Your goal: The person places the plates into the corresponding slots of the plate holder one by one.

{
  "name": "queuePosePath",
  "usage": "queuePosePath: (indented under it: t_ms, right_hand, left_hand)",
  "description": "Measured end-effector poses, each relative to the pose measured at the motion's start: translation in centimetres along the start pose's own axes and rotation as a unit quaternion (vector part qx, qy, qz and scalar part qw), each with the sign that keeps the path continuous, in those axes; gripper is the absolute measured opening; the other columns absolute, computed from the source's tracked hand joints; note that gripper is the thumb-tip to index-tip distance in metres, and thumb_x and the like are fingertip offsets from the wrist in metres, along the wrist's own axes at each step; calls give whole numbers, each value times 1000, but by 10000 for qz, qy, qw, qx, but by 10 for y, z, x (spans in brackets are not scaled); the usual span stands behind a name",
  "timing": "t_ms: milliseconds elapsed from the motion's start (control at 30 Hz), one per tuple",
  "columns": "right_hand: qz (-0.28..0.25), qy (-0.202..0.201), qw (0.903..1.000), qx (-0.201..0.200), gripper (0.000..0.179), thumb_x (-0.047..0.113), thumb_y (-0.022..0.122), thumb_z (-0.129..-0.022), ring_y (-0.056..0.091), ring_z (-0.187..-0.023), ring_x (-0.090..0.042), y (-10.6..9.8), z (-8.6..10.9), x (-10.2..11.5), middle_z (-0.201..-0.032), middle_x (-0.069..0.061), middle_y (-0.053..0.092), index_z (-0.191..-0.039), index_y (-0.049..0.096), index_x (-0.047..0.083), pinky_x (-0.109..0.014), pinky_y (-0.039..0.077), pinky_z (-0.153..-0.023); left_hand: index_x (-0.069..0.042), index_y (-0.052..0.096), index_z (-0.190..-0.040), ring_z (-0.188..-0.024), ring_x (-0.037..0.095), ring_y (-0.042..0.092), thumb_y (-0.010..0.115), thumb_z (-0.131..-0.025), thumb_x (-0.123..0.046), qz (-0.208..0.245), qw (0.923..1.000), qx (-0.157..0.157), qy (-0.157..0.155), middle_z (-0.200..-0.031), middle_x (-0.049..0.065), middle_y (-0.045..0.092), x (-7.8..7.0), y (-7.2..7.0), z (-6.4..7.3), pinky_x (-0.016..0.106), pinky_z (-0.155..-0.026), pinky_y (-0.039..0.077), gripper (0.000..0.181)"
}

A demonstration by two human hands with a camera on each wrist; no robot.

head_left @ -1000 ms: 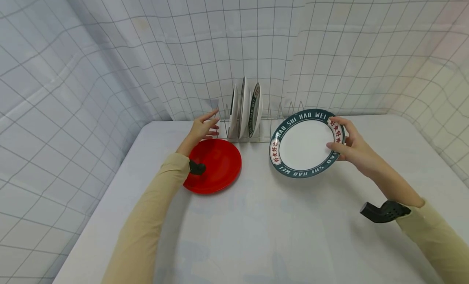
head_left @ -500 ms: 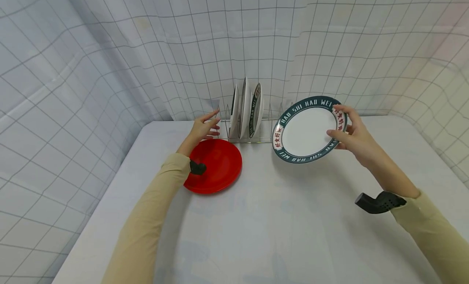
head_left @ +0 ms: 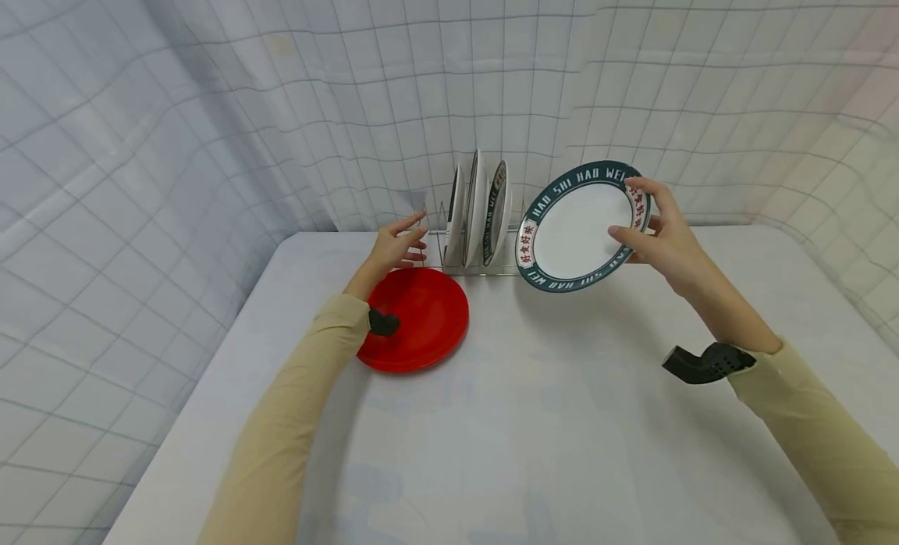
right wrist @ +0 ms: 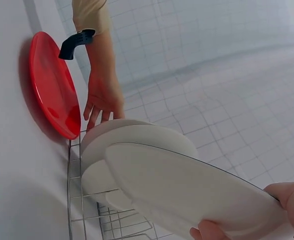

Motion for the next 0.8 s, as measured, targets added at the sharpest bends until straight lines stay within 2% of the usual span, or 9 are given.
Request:
queuePosePath:
  t_ms: [100, 233, 300, 400, 533, 700, 800]
  right_hand:
    - [77, -6, 10000, -7, 66, 12, 59, -95, 60, -78, -3, 3, -6, 3, -137, -22, 33, -148, 22, 24, -18, 55, -64]
    - [124, 3, 9999, 73, 69, 13, 60, -94, 60, -80, -6, 8, -14, 7, -140, -26, 33, -149, 22, 23, -18, 55, -63]
    - [160, 11, 9998, 120, 69, 12, 60, -94, 60, -82, -9, 11, -17, 9, -142, -27, 33, -150, 21, 23, -18, 55, -63]
    - [252, 7, 9996, 152, 70, 13, 60, -94, 60, -88, -16, 14, -21, 12, -142, -27, 33, -150, 21, 23, -19, 56, -63]
    - [389, -31, 9991, 145, 70, 14, 60, -94, 60, -93, -27, 18, -25, 15, -137, -30, 36, -151, 21, 23, -21, 57, -64]
    - [536, -97, 9984, 127, 68, 13, 59, -94, 59, -93, -30, 19, -31, 18, -129, -31, 40, -150, 21, 21, -20, 56, -63]
    - [657, -162, 9976, 129, 68, 13, 59, -94, 58, -94, -29, 19, -36, 22, -128, -31, 40, -150, 22, 20, -18, 55, -62]
  left_hand:
    - [-26, 42, -146, -73, 17, 72, 52, -100, -28, -12, 10000, -16, -12, -123, 35, 57, 0, 1, 0, 27, -64, 56, 47]
    - [-26, 43, -146, -86, 32, 72, 52, -100, -28, -4, 10000, -32, -16, -121, 34, 58, 1, 1, 0, 28, -65, 56, 47]
    - [-26, 42, -146, -87, 32, 72, 52, -100, -28, -13, 10000, -9, -15, -121, 33, 59, 2, 1, 0, 28, -65, 56, 47]
    - [-26, 43, -146, -81, 26, 73, 53, -99, -30, -18, 10000, -32, -13, -121, 33, 58, 1, 2, 0, 28, -65, 55, 47]
    - [-27, 44, -145, -77, 21, 72, 53, -99, -31, -14, 10000, -68, -31, -123, 35, 57, 2, 3, 0, 27, -64, 54, 47]
    - [-25, 43, -146, -73, 18, 72, 53, -100, -28, 57, 10000, -39, -59, -122, 35, 58, 0, 4, 0, 26, -63, 54, 47]
    - [-23, 42, -146, -85, 33, 72, 53, -100, -25, 110, 9998, 21, -145, -123, 34, 58, -8, 7, 4, 35, -74, 58, 48]
Point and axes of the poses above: each hand's wrist, its own z-axis away from the middle knuckle, its own y-axis out of the palm, x = y × z, the point moved 6 cm from there along -z, towards the middle knuckle
